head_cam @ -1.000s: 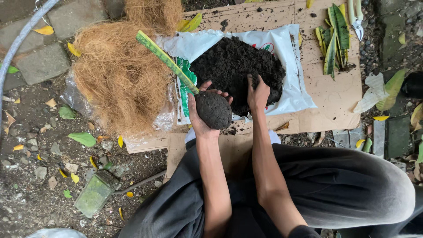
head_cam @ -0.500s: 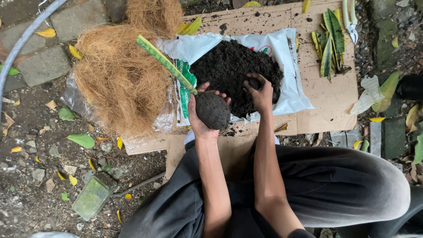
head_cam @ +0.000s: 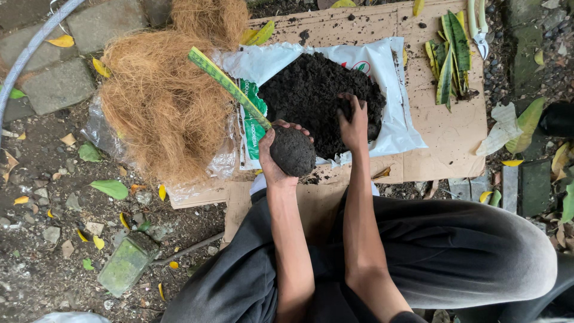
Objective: The person wraps a plant cutting with soil by hand, repeatedly pressing and shaping the soil around the stem to form a compact ball. The person handles the cutting and soil directly without tools.
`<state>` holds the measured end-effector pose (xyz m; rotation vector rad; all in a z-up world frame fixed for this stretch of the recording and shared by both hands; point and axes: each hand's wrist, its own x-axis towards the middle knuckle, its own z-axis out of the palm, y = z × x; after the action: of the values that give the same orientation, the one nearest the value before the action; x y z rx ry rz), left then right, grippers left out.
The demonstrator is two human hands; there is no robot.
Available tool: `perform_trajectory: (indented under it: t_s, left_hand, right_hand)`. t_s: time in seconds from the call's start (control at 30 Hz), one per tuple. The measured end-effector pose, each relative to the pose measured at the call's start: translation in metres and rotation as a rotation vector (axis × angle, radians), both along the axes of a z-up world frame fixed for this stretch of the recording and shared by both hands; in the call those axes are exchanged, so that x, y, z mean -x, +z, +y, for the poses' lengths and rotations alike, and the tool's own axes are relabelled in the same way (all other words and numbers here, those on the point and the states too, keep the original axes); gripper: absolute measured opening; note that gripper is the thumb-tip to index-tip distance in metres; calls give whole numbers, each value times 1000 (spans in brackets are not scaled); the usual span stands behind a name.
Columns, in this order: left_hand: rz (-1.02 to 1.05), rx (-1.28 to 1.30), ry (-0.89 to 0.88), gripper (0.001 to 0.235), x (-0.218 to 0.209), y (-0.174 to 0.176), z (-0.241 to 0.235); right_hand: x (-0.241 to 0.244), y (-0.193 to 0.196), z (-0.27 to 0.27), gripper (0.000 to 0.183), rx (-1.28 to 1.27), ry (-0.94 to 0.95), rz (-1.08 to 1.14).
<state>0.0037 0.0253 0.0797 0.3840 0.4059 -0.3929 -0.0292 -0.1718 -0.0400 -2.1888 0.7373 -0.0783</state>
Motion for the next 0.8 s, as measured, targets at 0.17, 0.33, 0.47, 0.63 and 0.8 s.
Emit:
perform_trajectory:
  t_s: [0.17,0.33,0.47,0.63,0.8]
  left_hand:
    - [25,2,12,31,-2,0,2]
    - [19,-20,-1,32,-1,-3,2]
    - [19,1,-9,32,1,-8,0]
    - [90,30,-21,32,4,-17,-6]
    - [74,-71,-18,37,4,-17,-11]
  right_hand:
    - [9,-16,-2,36,-147,-100,6]
    - [14,-22,8,39,-42,-60,27]
    - [20,-19,38,56,222,49,91]
    - [24,-34,56,42,399,16,84]
    - [28,-63,32,31,271,-27,29]
